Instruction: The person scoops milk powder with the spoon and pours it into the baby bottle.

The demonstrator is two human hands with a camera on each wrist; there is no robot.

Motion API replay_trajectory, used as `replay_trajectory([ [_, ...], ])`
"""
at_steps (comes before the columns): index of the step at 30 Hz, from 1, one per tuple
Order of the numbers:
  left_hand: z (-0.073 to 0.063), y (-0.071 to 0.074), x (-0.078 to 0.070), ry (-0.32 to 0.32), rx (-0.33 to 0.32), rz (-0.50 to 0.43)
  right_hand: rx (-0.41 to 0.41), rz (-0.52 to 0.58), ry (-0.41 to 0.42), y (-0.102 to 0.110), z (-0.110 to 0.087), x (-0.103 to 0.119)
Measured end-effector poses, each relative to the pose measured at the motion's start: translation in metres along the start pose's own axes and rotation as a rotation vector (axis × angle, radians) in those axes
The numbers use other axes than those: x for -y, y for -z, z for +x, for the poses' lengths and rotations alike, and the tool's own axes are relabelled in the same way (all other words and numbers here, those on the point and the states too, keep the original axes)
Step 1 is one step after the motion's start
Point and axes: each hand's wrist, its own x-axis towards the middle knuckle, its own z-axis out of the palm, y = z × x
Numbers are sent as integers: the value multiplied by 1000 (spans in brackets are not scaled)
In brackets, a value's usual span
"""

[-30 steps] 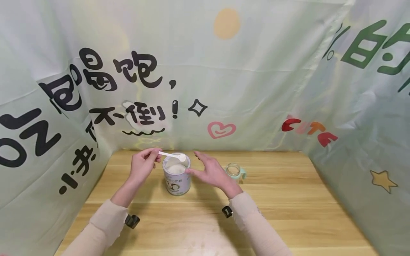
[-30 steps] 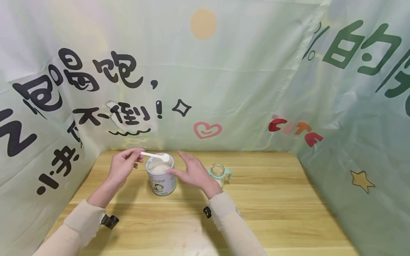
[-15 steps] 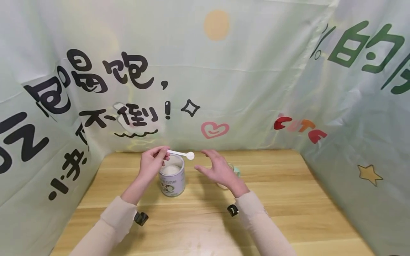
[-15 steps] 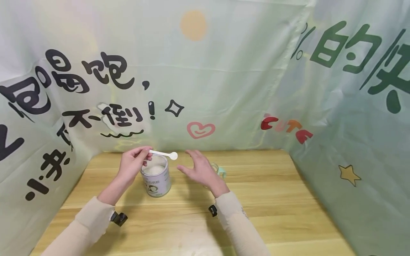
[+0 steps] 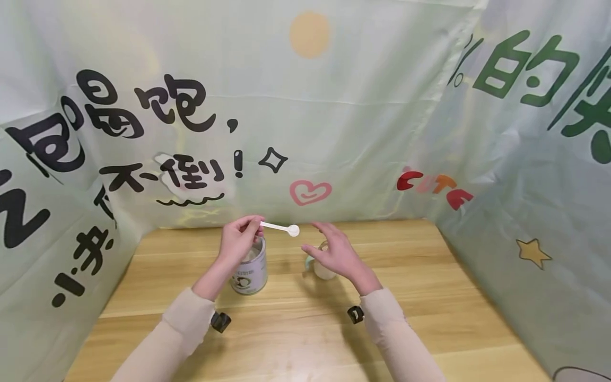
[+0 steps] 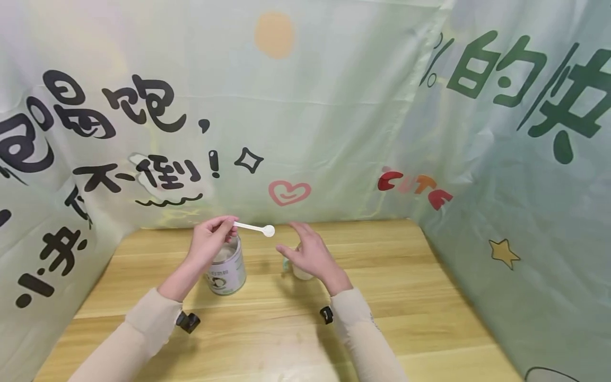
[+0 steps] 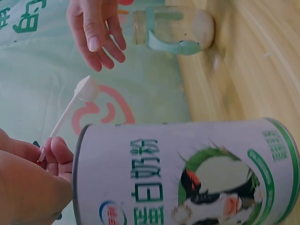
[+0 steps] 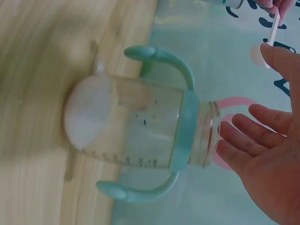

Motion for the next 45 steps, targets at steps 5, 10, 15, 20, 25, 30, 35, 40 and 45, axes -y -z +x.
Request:
replay_trajectory([
  [5,1,-10,1,-7,10,-13,1,-2,-29,4,-5,-5],
  [10,1,-22,1,-32,25,-41,-3,-18,-46,7,-10,-11],
  [15,1,-35,2,-42,54,-64,-11,-19,-73,9,-16,-17],
  [20,2,-46,6,-46,67,-78,-22,-15,-81,11,-20,-23],
  [25,2,-56,7,-39,80,-81,-14,-10,-93,11,-26,-30],
  [30,3,-66,10,-31,105,-58,-22,-28,-101,8,-31,-37],
  [35,3,-73,12,-34,124,-43,-34,-24,-108,5,-34,-42],
  [40,3,-77,17,-25,128,-35,-26,-27,-115,2,-35,-47],
  [45,1,-80,18,-30,131,-8,-21,-29,-113,0,-34,-50],
])
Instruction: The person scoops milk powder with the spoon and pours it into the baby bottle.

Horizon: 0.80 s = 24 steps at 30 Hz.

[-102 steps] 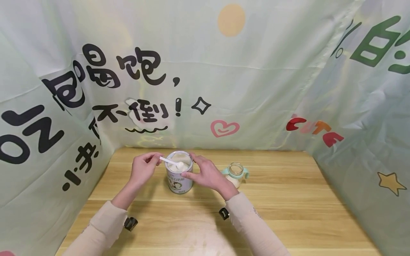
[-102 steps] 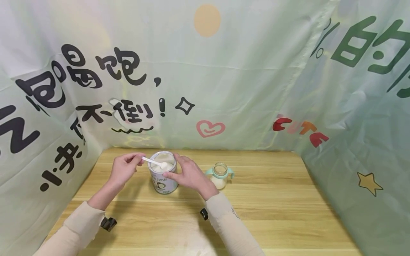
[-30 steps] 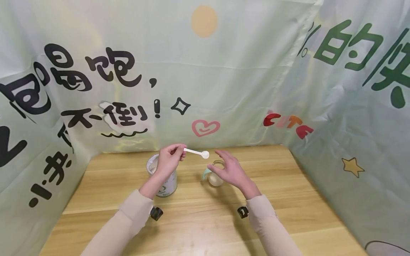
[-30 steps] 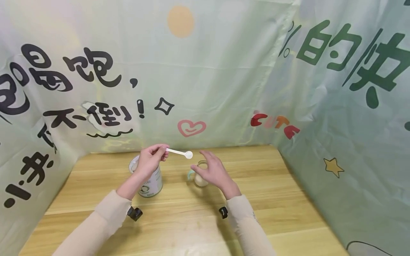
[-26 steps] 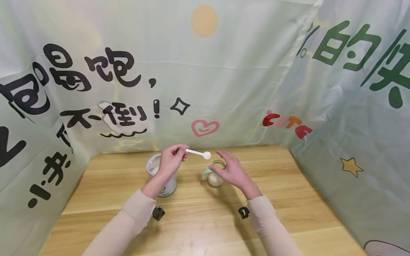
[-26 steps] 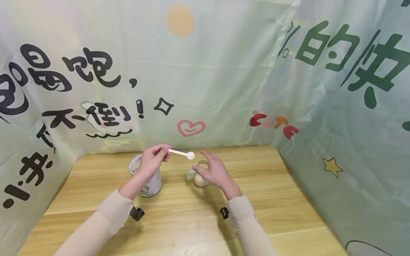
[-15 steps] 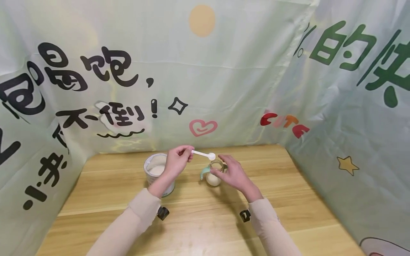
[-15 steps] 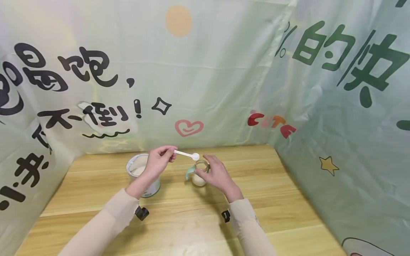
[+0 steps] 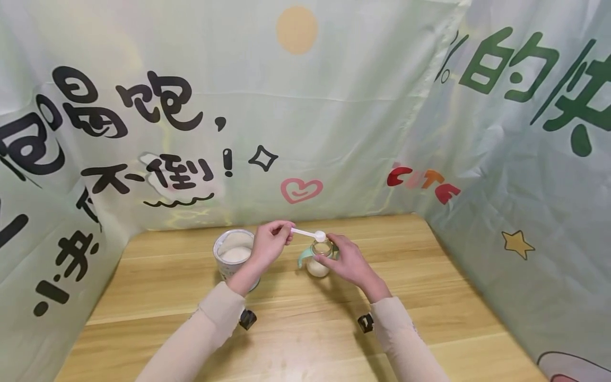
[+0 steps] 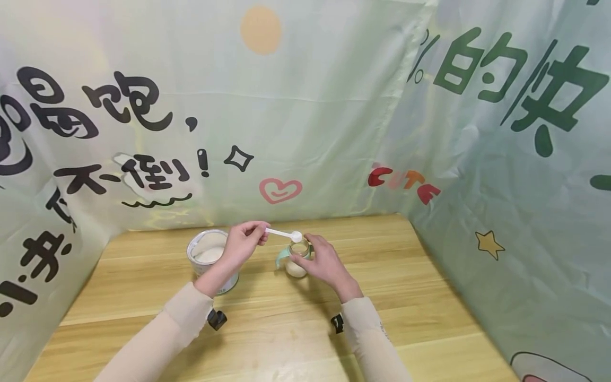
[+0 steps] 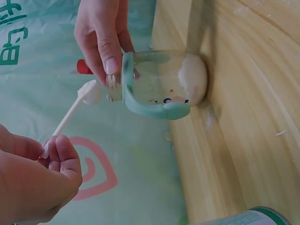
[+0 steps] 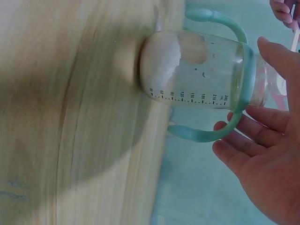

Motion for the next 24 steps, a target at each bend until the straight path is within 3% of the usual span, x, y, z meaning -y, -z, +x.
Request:
replay_trajectory([
  [24,-6,1,4,-54,23,124,19,16,-22,-6,0,-2],
])
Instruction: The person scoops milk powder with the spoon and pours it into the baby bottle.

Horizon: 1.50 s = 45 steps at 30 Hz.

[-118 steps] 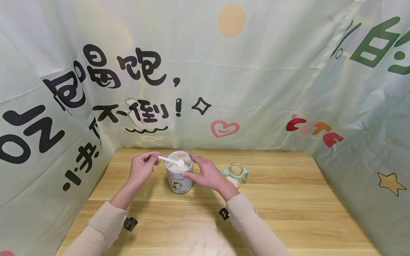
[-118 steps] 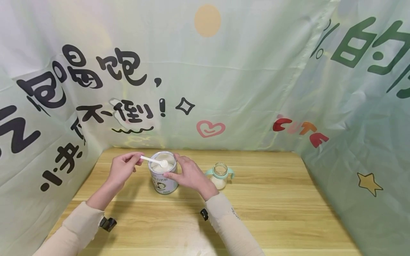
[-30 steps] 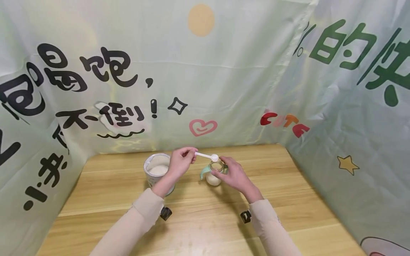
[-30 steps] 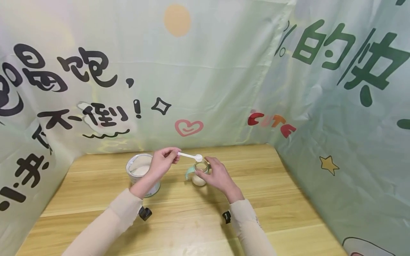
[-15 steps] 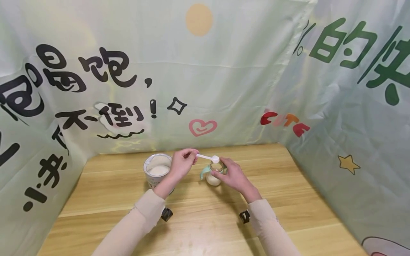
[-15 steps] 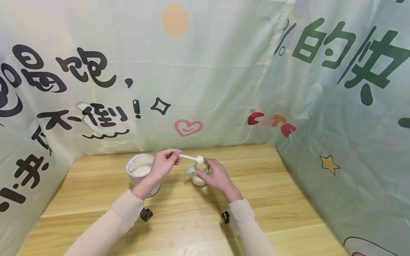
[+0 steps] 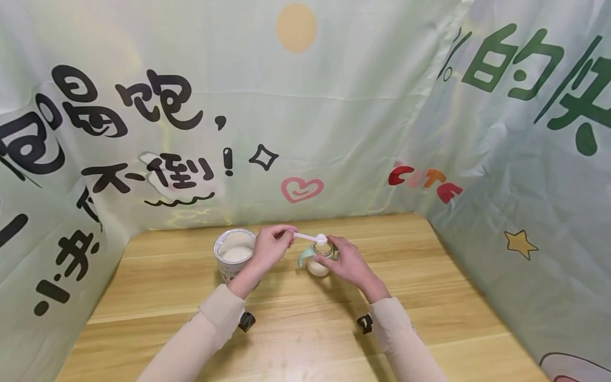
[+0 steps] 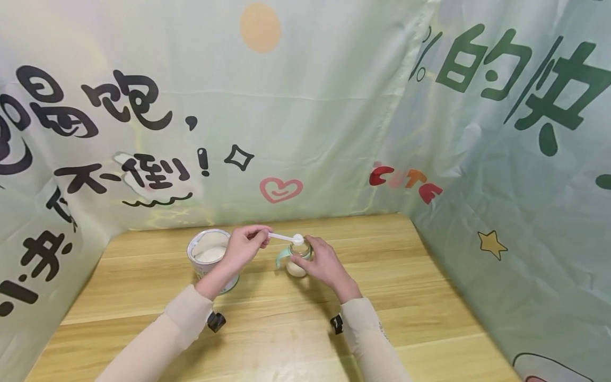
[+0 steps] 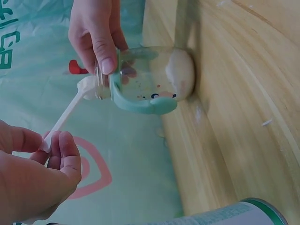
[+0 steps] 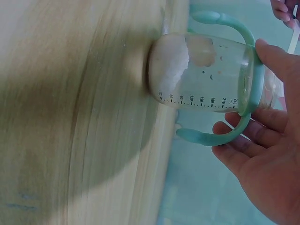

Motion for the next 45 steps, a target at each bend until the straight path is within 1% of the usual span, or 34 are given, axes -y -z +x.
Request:
replay_trajectory([
  [7,-3,3,1,-9,19,67,5,-3,-1,1,-1,0],
  [12,-5,5,2,-31,43,125,5,-6,-2,1,-1,0],
  [17,-6,4,5,-75,59,166,3,-6,4,1,-2,-2],
  [22,-6,4,6,-105,65,182,4,-4,0,1,-1,0],
  [29,-7,4,9,-169,66,237,3,-2,-3,1,-1,1],
  [40,-9,6,9,-182,88,238,7,-3,-7,1,-1,2],
  [45,-8,8,12,-196,114,248,7,-10,10,1,1,3],
])
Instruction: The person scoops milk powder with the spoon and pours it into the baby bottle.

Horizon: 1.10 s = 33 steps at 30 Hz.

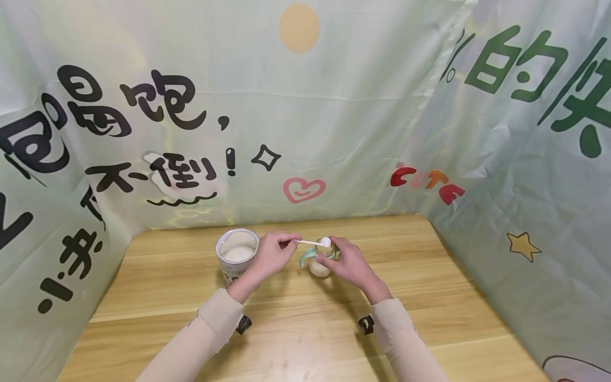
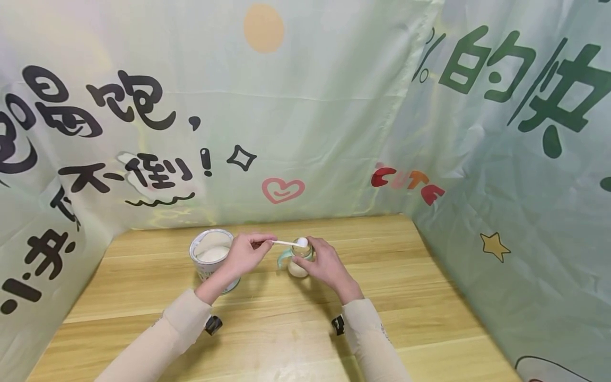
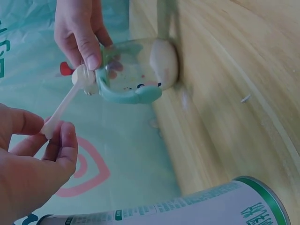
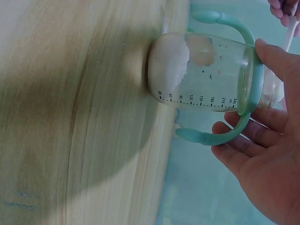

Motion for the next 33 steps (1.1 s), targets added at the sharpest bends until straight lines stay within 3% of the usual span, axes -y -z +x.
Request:
replay_trajectory([
  [10,-1,1,0,-2,38,28,1,-4,-8,-1,0,0],
  [21,1,1,-2,-8,8,35,-2,12,-4,-1,0,-1],
  [26,2,2,-4,-16,-6,7,-5,17,-1,1,-1,0],
  [33,1,3,-5,24,-6,-42,-25,6,15,2,0,1],
])
